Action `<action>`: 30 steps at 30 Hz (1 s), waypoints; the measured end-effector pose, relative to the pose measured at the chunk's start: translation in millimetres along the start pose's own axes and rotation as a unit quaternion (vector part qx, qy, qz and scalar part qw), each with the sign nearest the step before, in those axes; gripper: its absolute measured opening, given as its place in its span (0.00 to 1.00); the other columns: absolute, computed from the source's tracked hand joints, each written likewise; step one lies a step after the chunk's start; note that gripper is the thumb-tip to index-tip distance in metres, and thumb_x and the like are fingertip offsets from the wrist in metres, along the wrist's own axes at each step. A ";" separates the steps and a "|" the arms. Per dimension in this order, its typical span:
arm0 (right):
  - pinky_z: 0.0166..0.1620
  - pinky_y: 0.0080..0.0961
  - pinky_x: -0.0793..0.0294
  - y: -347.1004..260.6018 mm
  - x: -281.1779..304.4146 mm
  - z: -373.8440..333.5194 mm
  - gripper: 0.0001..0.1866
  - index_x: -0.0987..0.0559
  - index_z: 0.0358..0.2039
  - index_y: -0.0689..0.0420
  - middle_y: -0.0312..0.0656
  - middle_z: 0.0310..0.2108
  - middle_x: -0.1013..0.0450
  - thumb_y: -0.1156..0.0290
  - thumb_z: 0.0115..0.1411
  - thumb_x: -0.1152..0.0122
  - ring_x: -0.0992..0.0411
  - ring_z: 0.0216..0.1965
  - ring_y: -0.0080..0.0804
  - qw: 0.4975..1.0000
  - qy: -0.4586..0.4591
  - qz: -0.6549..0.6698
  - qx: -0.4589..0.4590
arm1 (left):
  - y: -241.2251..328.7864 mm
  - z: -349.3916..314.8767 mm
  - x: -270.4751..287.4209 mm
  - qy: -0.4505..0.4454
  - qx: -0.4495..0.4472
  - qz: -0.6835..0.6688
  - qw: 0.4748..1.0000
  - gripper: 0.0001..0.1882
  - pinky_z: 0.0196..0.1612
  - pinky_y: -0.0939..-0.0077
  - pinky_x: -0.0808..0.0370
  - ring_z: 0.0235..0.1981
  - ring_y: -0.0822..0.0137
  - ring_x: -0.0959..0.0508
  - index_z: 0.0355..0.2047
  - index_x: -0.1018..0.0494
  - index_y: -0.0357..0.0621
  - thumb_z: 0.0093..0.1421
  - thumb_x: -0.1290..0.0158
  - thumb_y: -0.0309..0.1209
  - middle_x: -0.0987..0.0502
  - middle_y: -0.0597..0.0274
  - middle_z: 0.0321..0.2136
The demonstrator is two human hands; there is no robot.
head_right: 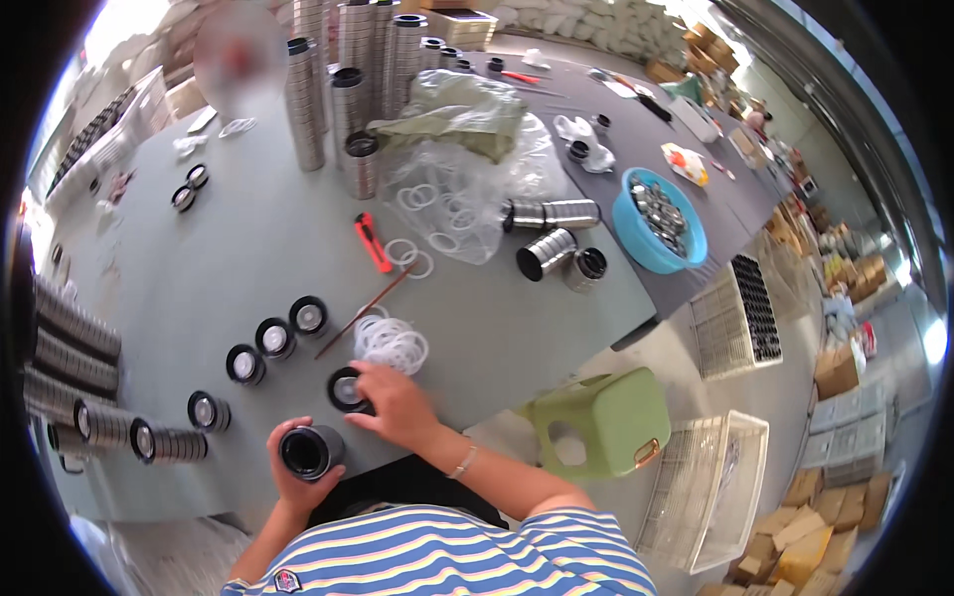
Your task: Assembling industrial filter components by inserting rubber seals and metal parts into housings.
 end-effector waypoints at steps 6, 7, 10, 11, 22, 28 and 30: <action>0.70 0.47 0.32 -24.2 -29.6 76.8 0.25 0.21 0.48 0.55 0.51 0.71 0.33 0.71 0.49 0.22 0.32 0.68 0.54 0.983 -0.095 0.092 0.130 | -7.3 -6.3 0.1 0.020 0.013 0.010 1.000 0.53 0.63 0.56 0.26 0.58 0.52 0.23 0.67 0.39 0.38 0.44 0.21 0.33 0.26 0.45 0.58; 0.69 0.46 0.31 -15.4 -13.2 83.6 0.22 0.20 0.46 0.55 0.50 0.70 0.32 0.73 0.50 0.23 0.31 0.68 0.53 0.979 -0.049 0.076 0.184 | -8.8 -4.5 -1.9 0.013 0.021 0.010 1.000 0.53 0.63 0.57 0.26 0.58 0.52 0.23 0.67 0.40 0.38 0.44 0.21 0.35 0.26 0.44 0.58; 0.65 0.42 0.28 10.8 89.6 88.1 0.11 0.17 0.37 0.55 0.44 0.57 0.22 0.77 0.53 0.27 0.27 0.63 0.47 0.955 0.174 -0.029 0.238 | -7.7 -6.1 -0.4 0.014 0.004 0.014 1.000 0.53 0.63 0.57 0.26 0.58 0.52 0.23 0.67 0.40 0.38 0.45 0.22 0.35 0.26 0.44 0.58; 0.63 0.42 0.27 32.1 125.7 77.4 0.12 0.17 0.41 0.56 0.44 0.53 0.21 0.77 0.56 0.28 0.26 0.61 0.46 0.947 0.266 -0.051 0.171 | -6.5 -7.9 -0.5 0.025 0.010 0.006 1.000 0.53 0.63 0.57 0.26 0.59 0.52 0.23 0.67 0.40 0.38 0.45 0.22 0.35 0.26 0.45 0.58; 0.68 0.45 0.33 290.5 420.0 -87.4 0.29 0.24 0.60 0.51 0.46 0.63 0.25 0.74 0.55 0.32 0.30 0.65 0.53 0.688 0.349 -0.595 -0.227 | -4.1 -7.4 3.7 0.010 0.002 0.030 0.999 0.54 0.63 0.56 0.27 0.60 0.51 0.24 0.68 0.41 0.39 0.45 0.23 0.34 0.28 0.46 0.58; 0.59 0.48 0.28 302.9 428.8 -62.7 0.11 0.18 0.42 0.56 0.48 0.44 0.18 0.75 0.57 0.33 0.23 0.50 0.52 0.823 0.259 -0.452 -0.225 | -2.6 -5.5 -1.8 0.017 0.006 0.018 1.000 0.53 0.64 0.55 0.28 0.61 0.50 0.25 0.69 0.42 0.39 0.47 0.24 0.33 0.29 0.45 0.59; 0.63 0.48 0.28 261.1 400.2 -52.0 0.19 0.21 0.49 0.58 0.51 0.52 0.22 0.76 0.55 0.33 0.26 0.57 0.55 0.832 0.305 -0.460 -0.050 | -1.8 -2.9 -4.9 0.019 -0.003 0.007 1.000 0.53 0.64 0.55 0.28 0.61 0.51 0.25 0.69 0.42 0.38 0.47 0.24 0.33 0.29 0.45 0.59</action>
Point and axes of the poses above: each hand's wrist, its own z-axis towards the middle knuckle, its own x-axis out of the back of the hand, y = z × x, the point moved 4 cm from there along z, towards the middle knuckle
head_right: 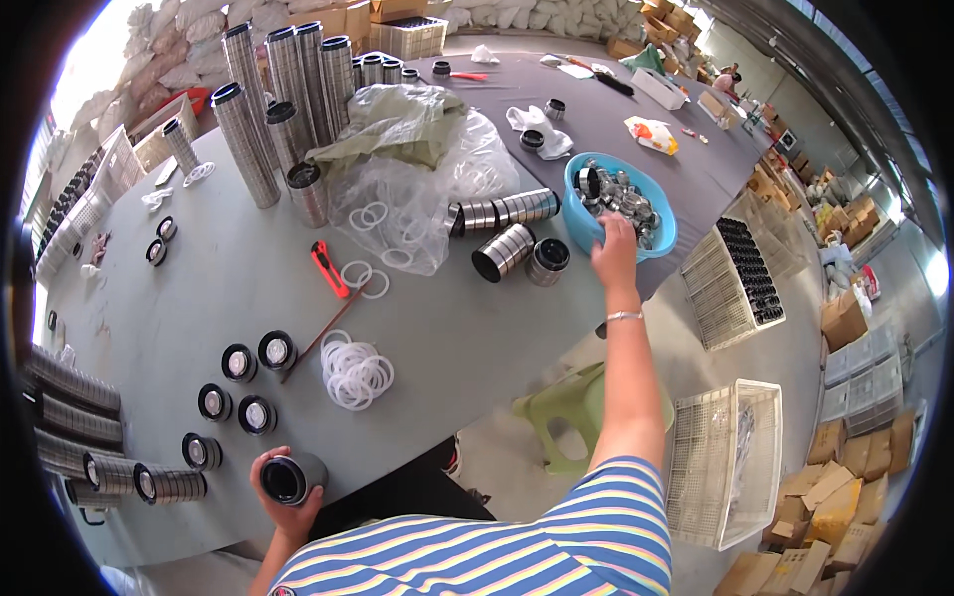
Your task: Assembling industrial filter components by inserting rubber seals and metal parts into housings.
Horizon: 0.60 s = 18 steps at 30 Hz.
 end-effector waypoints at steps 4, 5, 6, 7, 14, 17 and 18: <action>0.68 0.46 0.31 -76.5 0.5 -50.0 0.28 0.25 0.56 0.60 0.53 0.56 0.26 0.75 0.53 0.29 0.29 0.62 0.53 0.989 0.046 0.120 -0.071 | 3.4 1.1 1.3 0.001 -0.008 0.018 1.000 0.53 0.64 0.55 0.27 0.61 0.51 0.24 0.69 0.42 0.38 0.48 0.24 0.33 0.29 0.45 0.59; 0.68 0.45 0.32 -79.3 -14.4 -68.9 0.33 0.27 0.59 0.61 0.53 0.57 0.26 0.73 0.52 0.27 0.29 0.62 0.51 0.969 0.020 0.184 -0.165 | 2.9 1.6 0.0 0.000 -0.017 0.014 1.000 0.53 0.63 0.56 0.27 0.60 0.51 0.24 0.69 0.42 0.38 0.48 0.24 0.33 0.28 0.45 0.59; 0.69 0.43 0.33 -78.9 -28.5 -82.0 0.38 0.30 0.62 0.61 0.54 0.57 0.26 0.71 0.50 0.24 0.29 0.63 0.49 0.935 -0.007 0.247 -0.255 | 2.9 0.9 -0.7 0.000 -0.025 0.011 1.000 0.52 0.63 0.56 0.27 0.60 0.51 0.24 0.69 0.42 0.38 0.48 0.24 0.32 0.28 0.45 0.58; 0.69 0.43 0.33 -78.9 -37.8 -83.8 0.38 0.30 0.62 0.61 0.54 0.57 0.26 0.71 0.50 0.24 0.29 0.63 0.49 0.935 -0.012 0.249 -0.251 | 0.5 1.0 -1.9 0.005 -0.021 0.013 1.000 0.52 0.63 0.56 0.27 0.60 0.51 0.24 0.69 0.42 0.38 0.48 0.24 0.32 0.28 0.45 0.58; 0.50 0.35 0.22 -79.2 -41.9 -84.8 0.50 0.37 0.69 0.65 0.42 0.46 0.22 0.68 0.50 0.16 0.23 0.41 0.33 0.880 -0.021 0.332 -0.339 | 10.5 9.6 1.6 -0.016 0.021 0.026 0.999 0.50 0.61 0.59 0.24 0.57 0.54 0.20 0.64 0.35 0.40 0.44 0.19 0.35 0.22 0.47 0.57; 0.61 0.37 0.27 -104.1 -8.3 -113.8 0.50 0.36 0.69 0.65 0.45 0.52 0.25 0.65 0.51 0.15 0.25 0.52 0.35 0.912 -0.027 0.327 -0.247 | 16.0 15.4 -0.6 -0.018 -0.009 0.027 0.999 0.50 0.57 0.60 0.20 0.54 0.51 0.18 0.64 0.34 0.42 0.44 0.19 0.35 0.21 0.47 0.55; 0.64 0.37 0.29 -133.9 6.9 -124.6 0.50 0.35 0.68 0.65 0.46 0.54 0.26 0.65 0.51 0.14 0.25 0.54 0.36 0.915 -0.031 0.333 -0.226 | 14.3 16.7 2.8 -0.002 0.002 0.036 0.999 0.50 0.57 0.60 0.20 0.54 0.51 0.18 0.64 0.34 0.42 0.44 0.19 0.35 0.21 0.47 0.55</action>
Point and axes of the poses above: each hand's wrist, its own z-axis towards the middle knuckle, its own x-axis out of the back of the hand, y = z × x, the point moved 4 cm from there along z, towards the middle knuckle
